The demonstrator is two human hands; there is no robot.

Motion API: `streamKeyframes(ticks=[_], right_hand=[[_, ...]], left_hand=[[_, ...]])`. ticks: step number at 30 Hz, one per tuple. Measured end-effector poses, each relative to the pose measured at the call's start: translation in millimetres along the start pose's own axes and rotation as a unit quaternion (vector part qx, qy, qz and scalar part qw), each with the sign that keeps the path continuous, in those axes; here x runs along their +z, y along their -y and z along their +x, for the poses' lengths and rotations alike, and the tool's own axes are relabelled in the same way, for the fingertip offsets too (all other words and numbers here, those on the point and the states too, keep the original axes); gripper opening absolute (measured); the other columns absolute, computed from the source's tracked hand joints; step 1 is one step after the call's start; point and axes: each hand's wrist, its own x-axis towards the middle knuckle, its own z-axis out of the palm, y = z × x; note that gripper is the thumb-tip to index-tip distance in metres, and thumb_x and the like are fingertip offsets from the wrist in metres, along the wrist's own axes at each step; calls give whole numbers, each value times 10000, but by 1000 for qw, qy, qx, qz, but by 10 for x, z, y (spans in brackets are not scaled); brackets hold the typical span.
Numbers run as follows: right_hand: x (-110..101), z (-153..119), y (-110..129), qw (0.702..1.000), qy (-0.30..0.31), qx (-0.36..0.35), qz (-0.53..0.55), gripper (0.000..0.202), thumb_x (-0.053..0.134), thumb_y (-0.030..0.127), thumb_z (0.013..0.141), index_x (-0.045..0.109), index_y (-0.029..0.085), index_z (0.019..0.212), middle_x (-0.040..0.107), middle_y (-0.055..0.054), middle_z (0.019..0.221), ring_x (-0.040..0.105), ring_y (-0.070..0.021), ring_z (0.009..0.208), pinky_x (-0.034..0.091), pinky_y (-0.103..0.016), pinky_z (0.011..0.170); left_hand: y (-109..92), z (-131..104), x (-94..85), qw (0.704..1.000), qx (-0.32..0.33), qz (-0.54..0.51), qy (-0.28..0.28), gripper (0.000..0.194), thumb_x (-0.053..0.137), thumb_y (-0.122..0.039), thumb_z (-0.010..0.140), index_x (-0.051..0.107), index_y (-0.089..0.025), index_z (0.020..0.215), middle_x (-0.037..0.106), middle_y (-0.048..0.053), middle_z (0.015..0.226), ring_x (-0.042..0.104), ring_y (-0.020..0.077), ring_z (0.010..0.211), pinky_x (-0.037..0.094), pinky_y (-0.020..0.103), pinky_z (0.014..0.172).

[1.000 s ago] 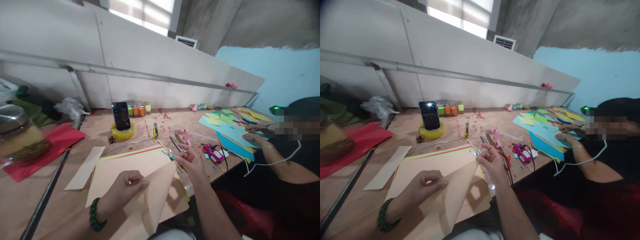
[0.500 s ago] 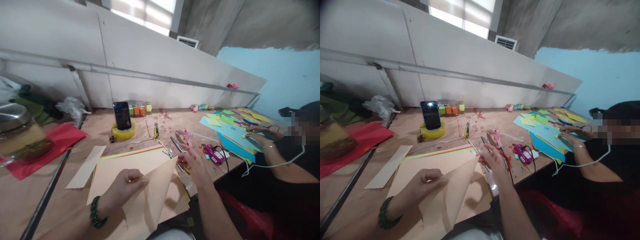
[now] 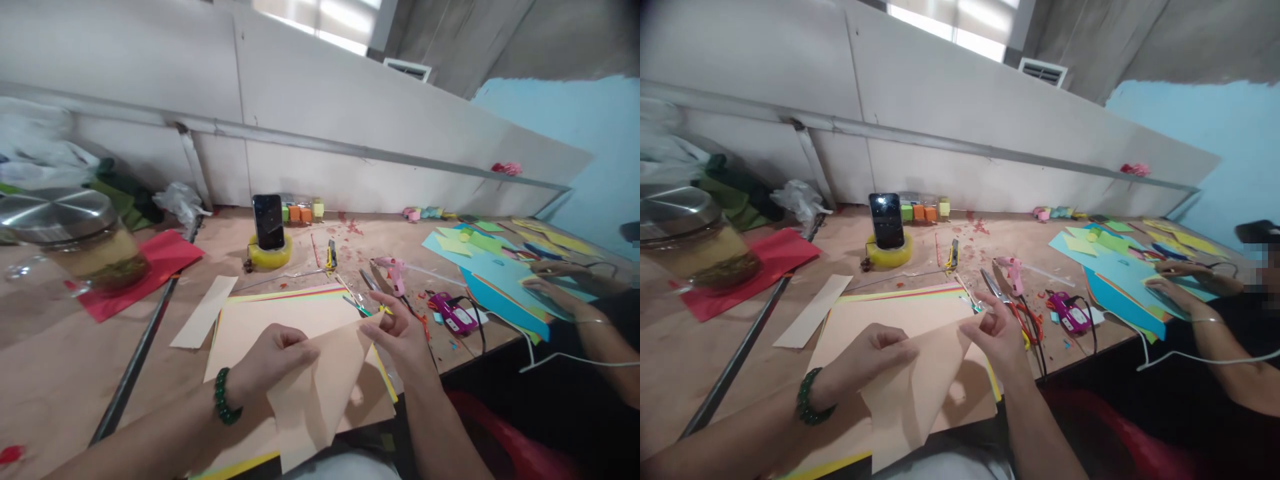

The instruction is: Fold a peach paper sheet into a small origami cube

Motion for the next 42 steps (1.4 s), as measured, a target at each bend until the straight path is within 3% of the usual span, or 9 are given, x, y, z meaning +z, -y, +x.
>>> streamKeyframes(ticks=[9,15,22,26,35,42], right_hand=[[-13,-12,-61,1000,-14,-21,-5,648,872,353,575,591,184,1134,584,69,534,542,-101,492,440,-208,506],[-28,-28,-10,1000,15,-4,-14,654,863,329,609,558,185,1169,657,32,631,621,-136,582,501,-247,574],[-42,-6,-39,1000,5,-14,-25,620,857,325,616,581,184,1153,565,77,555,554,-108,516,470,-236,532],[-62,35,-5,999,-9,-29,-14,572,835,340,634,591,182,1126,525,94,526,516,-91,499,454,-231,539],[-141,49,7,1000,-4,-26,-13,574,834,333,636,583,193,1132,643,39,606,604,-128,568,482,-261,598],[-135,39,-5,998,-14,-44,-38,566,836,356,619,612,199,1114,637,36,583,610,-145,548,486,-275,565]], left_hand=[[-13,6,-12,1000,15,-19,1,431,653,-568,636,539,-160,557,458,-33,510,380,90,485,267,204,434],[-3,11,-29,1000,24,0,9,443,639,-579,666,524,-163,568,434,-41,512,367,89,484,256,206,431],[-75,-10,-46,999,37,25,17,429,621,-568,661,544,-157,566,460,-28,535,388,102,513,283,220,464],[-71,-2,-80,997,46,57,21,419,599,-543,677,517,-156,538,405,-38,523,339,95,517,249,224,476],[-33,48,-133,995,59,73,41,427,573,-539,699,440,-175,519,326,-50,542,280,95,540,216,237,500],[-59,49,-140,993,63,91,34,396,569,-508,684,432,-182,507,328,-48,531,290,102,541,223,241,502]])
